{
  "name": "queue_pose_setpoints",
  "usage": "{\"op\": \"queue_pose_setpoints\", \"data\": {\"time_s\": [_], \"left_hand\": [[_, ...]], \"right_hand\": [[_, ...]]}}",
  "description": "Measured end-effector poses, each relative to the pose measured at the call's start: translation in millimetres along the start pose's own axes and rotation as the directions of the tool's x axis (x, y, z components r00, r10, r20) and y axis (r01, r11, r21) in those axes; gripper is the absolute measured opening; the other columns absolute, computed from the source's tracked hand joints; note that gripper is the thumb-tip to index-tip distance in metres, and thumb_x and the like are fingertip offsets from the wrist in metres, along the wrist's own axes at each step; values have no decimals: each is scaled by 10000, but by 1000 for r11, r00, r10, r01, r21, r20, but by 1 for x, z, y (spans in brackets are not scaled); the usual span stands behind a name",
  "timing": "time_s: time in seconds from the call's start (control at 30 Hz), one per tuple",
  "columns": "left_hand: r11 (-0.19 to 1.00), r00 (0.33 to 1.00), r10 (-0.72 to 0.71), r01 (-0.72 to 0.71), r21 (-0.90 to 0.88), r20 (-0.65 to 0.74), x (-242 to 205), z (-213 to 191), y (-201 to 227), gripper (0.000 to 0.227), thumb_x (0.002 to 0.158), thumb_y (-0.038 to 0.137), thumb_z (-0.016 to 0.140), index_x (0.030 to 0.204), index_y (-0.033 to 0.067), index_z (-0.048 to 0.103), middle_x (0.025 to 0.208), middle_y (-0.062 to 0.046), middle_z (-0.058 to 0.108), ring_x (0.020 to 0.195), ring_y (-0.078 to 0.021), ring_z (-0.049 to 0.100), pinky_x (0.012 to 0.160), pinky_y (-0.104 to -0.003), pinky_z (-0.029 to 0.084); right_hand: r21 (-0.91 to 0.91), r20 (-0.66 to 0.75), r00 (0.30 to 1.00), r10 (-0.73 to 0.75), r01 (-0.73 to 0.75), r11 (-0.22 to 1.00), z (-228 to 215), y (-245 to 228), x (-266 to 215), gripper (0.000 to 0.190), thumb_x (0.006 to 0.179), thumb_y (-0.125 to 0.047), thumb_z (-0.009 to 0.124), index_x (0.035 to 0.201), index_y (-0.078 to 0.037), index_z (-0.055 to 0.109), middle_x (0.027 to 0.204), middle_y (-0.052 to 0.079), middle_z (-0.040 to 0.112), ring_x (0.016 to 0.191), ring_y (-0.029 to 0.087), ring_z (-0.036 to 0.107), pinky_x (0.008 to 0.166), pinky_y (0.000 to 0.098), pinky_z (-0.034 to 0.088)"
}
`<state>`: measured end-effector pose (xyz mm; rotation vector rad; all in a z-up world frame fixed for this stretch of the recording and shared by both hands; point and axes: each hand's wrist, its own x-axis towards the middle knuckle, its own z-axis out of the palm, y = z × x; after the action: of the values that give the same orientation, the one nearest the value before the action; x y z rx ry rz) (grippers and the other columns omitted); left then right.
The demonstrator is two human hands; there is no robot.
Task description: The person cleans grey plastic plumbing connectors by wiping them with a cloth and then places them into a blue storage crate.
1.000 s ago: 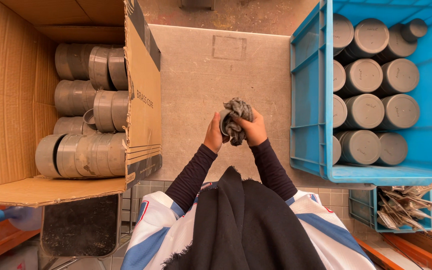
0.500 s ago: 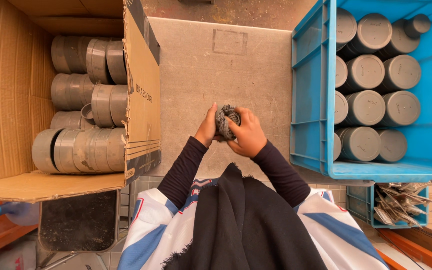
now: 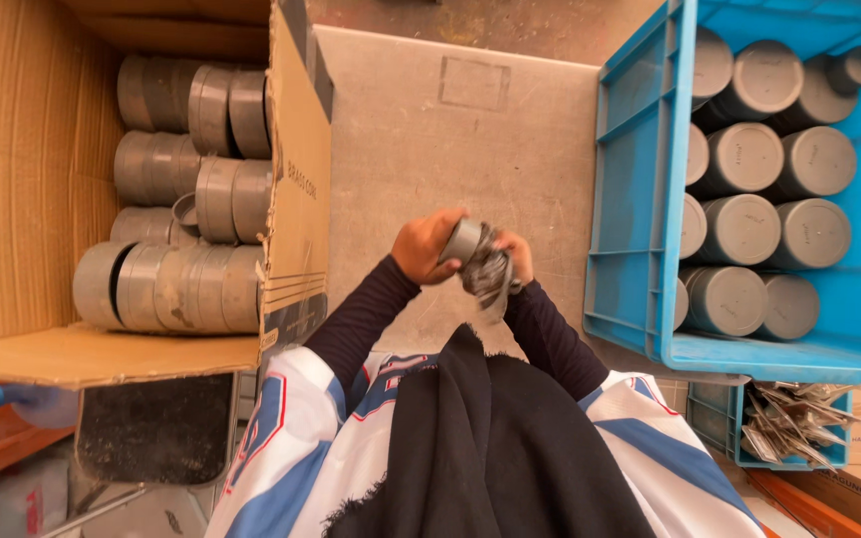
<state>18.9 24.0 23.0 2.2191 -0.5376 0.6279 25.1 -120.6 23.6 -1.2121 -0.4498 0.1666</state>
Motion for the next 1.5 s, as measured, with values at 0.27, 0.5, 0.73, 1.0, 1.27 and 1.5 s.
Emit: {"op": "queue_pose_setpoints", "data": {"time_s": [0.27,0.5,0.73,1.0,1.27,1.5], "left_hand": [[779,901,-434,381,-499,11,-3,-2,-5,673,837,593,613,1294,114,491,1084,-123,477,832,-307,642,619,-365,578],[751,872,-488,443,-490,39,-2,37,37,554,998,282,406,1402,-79,292,1271,-263,477,1234,-382,491,996,-462,414],[974,975,-218,221,53,-52,-17,22,40,671,833,622,555,1153,33,532,923,-90,493,725,-316,631,592,-375,540],[660,661,-744,707,-255,-93,-18,3,22,828,464,378,943,1184,154,601,1029,-49,678,959,-249,674,743,-330,605],[901,886,-430,409,-142,-176,-29,23,23,798,576,224,836,1253,26,461,1051,-141,662,974,-318,663,858,-387,548],[918,873,-394,357,-175,-286,-28,25,35,898,464,440,940,1133,54,481,991,-90,714,926,-240,695,847,-321,552]], "right_hand": [[547,16,951,309,-267,793,-67,-13,14,421,591,-118,551,945,106,584,708,192,557,586,256,527,579,367,465],[-591,91,961,-261,263,763,5,-28,3,381,993,-286,501,1279,-43,567,1492,201,302,1382,407,306,1127,525,219],[-403,-248,930,270,-352,845,-29,-20,32,175,926,-258,661,995,-99,686,832,38,623,826,142,555,740,302,464],[-389,-306,948,-93,-35,921,-18,-15,15,316,932,-349,638,1064,-65,681,1137,165,642,1091,283,598,972,430,423],[-731,42,985,-170,146,666,-1,-11,16,330,899,-295,681,1222,-225,686,1177,105,497,1110,335,542,970,415,416],[-536,-197,923,332,-385,751,-17,6,49,161,888,-338,721,1009,-235,745,968,1,716,969,144,652,885,314,480]]}}
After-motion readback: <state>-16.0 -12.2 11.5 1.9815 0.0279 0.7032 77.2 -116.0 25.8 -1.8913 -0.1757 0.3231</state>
